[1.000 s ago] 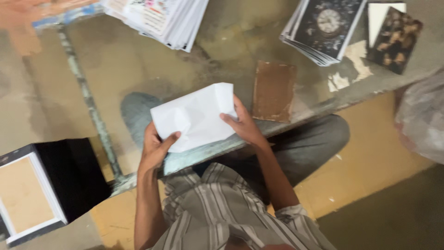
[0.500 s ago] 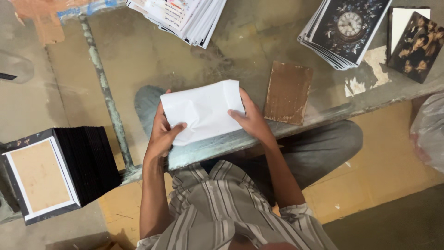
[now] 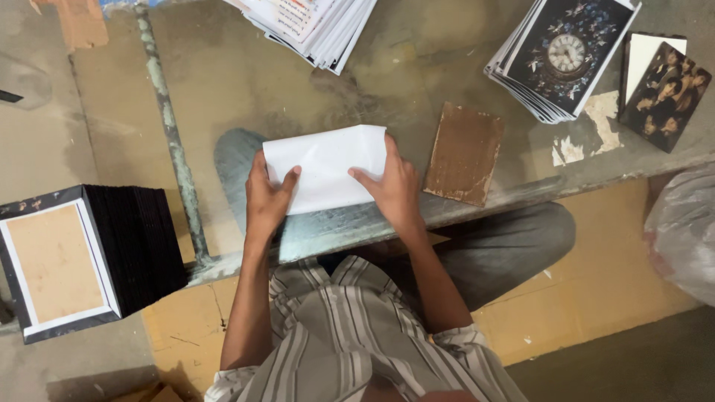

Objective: The person assembles small cards by inserting a printed image into a white paper sleeve and then placing the sleeve into a black card frame. The person handles multiple cards, sleeves, and frames, stacking the finished items on the table.

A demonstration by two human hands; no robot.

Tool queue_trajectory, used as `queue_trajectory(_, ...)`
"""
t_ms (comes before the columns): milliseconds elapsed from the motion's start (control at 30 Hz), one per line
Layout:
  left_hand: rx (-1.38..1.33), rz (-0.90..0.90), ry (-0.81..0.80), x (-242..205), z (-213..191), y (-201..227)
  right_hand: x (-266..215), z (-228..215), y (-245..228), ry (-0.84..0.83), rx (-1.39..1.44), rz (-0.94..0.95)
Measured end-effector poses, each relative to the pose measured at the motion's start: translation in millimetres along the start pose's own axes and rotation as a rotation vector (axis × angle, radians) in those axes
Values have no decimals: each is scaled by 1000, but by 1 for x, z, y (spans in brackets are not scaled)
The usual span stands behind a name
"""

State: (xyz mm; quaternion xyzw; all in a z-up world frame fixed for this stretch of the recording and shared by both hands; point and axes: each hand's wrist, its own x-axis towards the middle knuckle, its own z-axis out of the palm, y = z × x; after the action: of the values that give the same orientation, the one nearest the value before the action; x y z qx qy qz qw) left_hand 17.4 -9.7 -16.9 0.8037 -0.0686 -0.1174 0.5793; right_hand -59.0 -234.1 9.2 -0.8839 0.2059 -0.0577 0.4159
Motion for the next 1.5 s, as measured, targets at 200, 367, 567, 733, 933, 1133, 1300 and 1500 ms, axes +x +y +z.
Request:
queue_trajectory(200,102,49,101,-5,2,19,-6,-1,-17,137,-105,-36)
queue_trajectory(367,315,-20,142,-7,3,30,-13,-4,-21,103,-171,-29)
queue_trajectory(567,478,-10,137,-5,1,39,-12,-10,-28,3,-202,2)
queue_trajectory(733,556,-18,115,-9,-1,39,-24,-7,-30,105,-317,-132)
queue_trajectory(933,551,39,104,-4,1,30,-21,1,-24,104,-504,-426)
queue_trajectory(1133,432,162,120,-10,-9,21,-14,10,-23,-199,-285,-486)
queue_trajectory(1300,125,-275,-62,-33,-27,26,-17,13,-23,-156,-316,-512)
queue_trajectory(1500,-153,-371,-120,-57,-32,33,-11,18,-22,-190,-387,-479)
